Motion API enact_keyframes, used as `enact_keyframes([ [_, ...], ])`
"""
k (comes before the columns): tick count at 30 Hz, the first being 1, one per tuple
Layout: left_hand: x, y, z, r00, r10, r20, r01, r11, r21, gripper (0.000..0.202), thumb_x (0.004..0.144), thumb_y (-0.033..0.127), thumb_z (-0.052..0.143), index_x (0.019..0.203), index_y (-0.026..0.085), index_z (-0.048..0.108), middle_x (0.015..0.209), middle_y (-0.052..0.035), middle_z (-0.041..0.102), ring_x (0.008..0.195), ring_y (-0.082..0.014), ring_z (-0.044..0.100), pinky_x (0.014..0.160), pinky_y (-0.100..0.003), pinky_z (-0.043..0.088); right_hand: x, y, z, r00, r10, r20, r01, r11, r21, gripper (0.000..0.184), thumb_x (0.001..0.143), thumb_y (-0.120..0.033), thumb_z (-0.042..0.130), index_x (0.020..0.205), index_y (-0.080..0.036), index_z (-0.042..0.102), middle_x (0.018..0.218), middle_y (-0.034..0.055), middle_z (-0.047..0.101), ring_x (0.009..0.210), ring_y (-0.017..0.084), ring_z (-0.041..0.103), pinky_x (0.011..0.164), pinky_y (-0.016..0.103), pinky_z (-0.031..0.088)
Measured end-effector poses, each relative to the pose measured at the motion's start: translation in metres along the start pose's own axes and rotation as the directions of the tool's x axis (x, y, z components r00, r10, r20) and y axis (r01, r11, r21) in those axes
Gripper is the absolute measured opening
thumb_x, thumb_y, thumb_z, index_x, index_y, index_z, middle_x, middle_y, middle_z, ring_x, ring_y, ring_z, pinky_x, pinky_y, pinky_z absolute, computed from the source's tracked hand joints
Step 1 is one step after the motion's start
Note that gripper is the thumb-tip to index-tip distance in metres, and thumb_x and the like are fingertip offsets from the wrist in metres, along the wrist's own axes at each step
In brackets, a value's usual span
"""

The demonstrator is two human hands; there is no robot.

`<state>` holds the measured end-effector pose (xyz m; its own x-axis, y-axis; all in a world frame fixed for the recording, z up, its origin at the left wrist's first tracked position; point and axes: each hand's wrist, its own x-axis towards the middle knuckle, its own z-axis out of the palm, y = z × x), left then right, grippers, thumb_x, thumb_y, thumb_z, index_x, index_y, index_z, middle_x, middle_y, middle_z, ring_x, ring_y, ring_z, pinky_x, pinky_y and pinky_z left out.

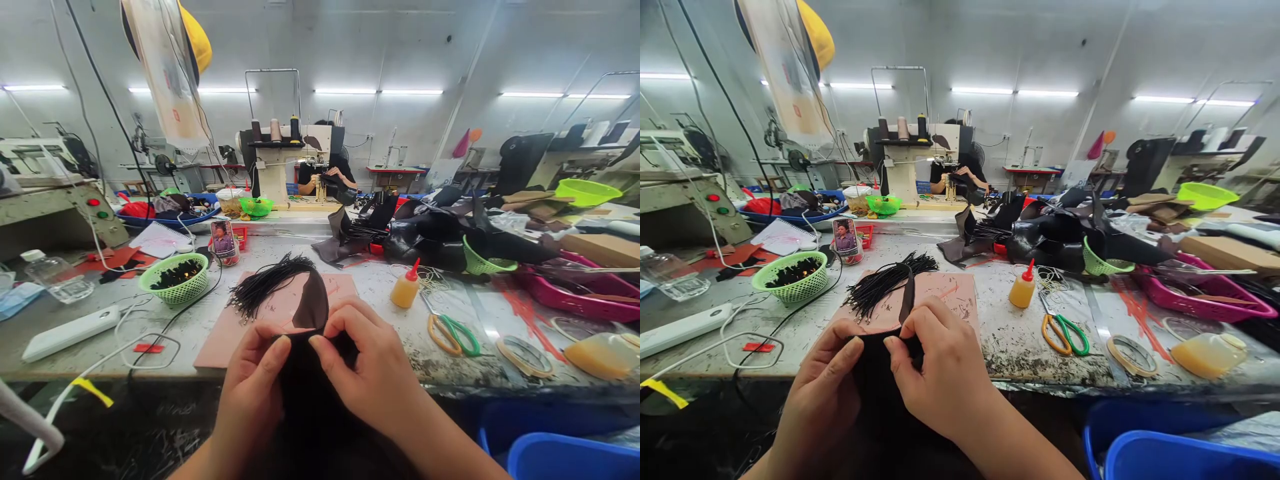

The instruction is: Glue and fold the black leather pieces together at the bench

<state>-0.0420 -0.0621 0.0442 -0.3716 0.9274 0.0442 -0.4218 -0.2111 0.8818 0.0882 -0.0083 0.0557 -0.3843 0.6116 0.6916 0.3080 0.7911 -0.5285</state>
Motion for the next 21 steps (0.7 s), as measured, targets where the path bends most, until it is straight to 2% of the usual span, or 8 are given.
enact_keyframes([
  [2, 0.005, 0.005, -0.004, 0.996, 0.024, 0.090, -0.038, 0.986, 0.160, 0.017, 0.060, 0.024, 0.077, 0.066, 0.019, 0.061, 0.071, -0.0007, 0.066, 0.068, -0.0160, 0.061, 0.062, -0.022, 0.050, 0.001, -0.003, -0.002, 0.999, -0.039, 0.021, 0.040, 0.997, -0.058, 0.008, 0.080, -0.017, 0.050, 0.073, -0.020, 0.047, 0.070, 0.0007, 0.053, 0.062, 0.014, 0.050, 0.052, 0.025, 0.038],
  [4, 0.008, 0.010, -0.009, 0.984, 0.039, 0.177, -0.096, 0.942, 0.322, 0.014, 0.059, 0.021, 0.077, 0.063, 0.019, 0.063, 0.079, -0.0036, 0.069, 0.076, -0.0190, 0.062, 0.069, -0.025, 0.049, 0.002, -0.005, -0.006, 0.993, -0.087, 0.078, 0.089, 0.996, -0.030, 0.006, 0.080, -0.014, 0.049, 0.079, -0.020, 0.050, 0.072, 0.0008, 0.055, 0.064, 0.014, 0.053, 0.054, 0.024, 0.040],
  [6, 0.009, 0.014, -0.012, 0.981, 0.050, 0.185, -0.119, 0.916, 0.383, 0.013, 0.061, 0.021, 0.075, 0.059, 0.019, 0.063, 0.086, -0.0055, 0.070, 0.084, -0.0220, 0.063, 0.077, -0.029, 0.048, 0.004, -0.006, -0.010, 0.988, -0.102, 0.119, 0.098, 0.994, 0.038, 0.014, 0.076, -0.011, 0.050, 0.087, -0.020, 0.051, 0.075, 0.0004, 0.056, 0.067, 0.013, 0.055, 0.057, 0.023, 0.042],
  [9, 0.006, 0.017, -0.014, 0.995, 0.050, 0.084, -0.075, 0.937, 0.341, 0.016, 0.062, 0.024, 0.074, 0.055, 0.018, 0.061, 0.091, -0.0067, 0.071, 0.087, -0.0253, 0.064, 0.080, -0.033, 0.047, 0.005, -0.004, -0.014, 0.993, -0.038, 0.113, 0.029, 0.996, 0.079, 0.019, 0.070, -0.013, 0.055, 0.088, -0.020, 0.051, 0.072, -0.0014, 0.055, 0.063, 0.012, 0.053, 0.056, 0.022, 0.043],
  [12, 0.002, 0.017, -0.013, 1.000, 0.030, -0.002, -0.028, 0.954, 0.297, 0.018, 0.059, 0.024, 0.076, 0.053, 0.017, 0.060, 0.088, -0.0067, 0.072, 0.084, -0.0250, 0.064, 0.077, -0.033, 0.047, 0.005, 0.000, -0.013, 0.988, 0.018, 0.156, -0.028, 0.998, 0.062, 0.013, 0.069, -0.016, 0.058, 0.079, -0.019, 0.049, 0.069, -0.0019, 0.055, 0.058, 0.012, 0.050, 0.053, 0.023, 0.040],
  [16, -0.001, 0.016, -0.010, 1.000, -0.009, -0.026, 0.014, 0.980, 0.200, 0.020, 0.057, 0.025, 0.078, 0.054, 0.017, 0.060, 0.082, -0.0043, 0.074, 0.075, -0.0206, 0.064, 0.070, -0.029, 0.048, 0.005, 0.002, -0.010, 0.978, 0.000, 0.209, -0.023, 0.994, 0.110, 0.007, 0.076, -0.016, 0.052, 0.072, -0.020, 0.047, 0.070, -0.0007, 0.056, 0.061, 0.012, 0.051, 0.055, 0.024, 0.040],
  [21, -0.001, 0.016, -0.007, 0.997, -0.058, -0.046, 0.063, 0.990, 0.128, 0.022, 0.056, 0.025, 0.079, 0.054, 0.018, 0.057, 0.077, -0.0008, 0.073, 0.064, -0.0166, 0.063, 0.058, -0.024, 0.048, 0.003, 0.001, -0.005, 0.984, -0.012, 0.176, -0.006, 0.995, 0.100, 0.007, 0.081, -0.019, 0.048, 0.075, -0.019, 0.047, 0.070, 0.0002, 0.057, 0.064, 0.013, 0.052, 0.057, 0.024, 0.041],
])
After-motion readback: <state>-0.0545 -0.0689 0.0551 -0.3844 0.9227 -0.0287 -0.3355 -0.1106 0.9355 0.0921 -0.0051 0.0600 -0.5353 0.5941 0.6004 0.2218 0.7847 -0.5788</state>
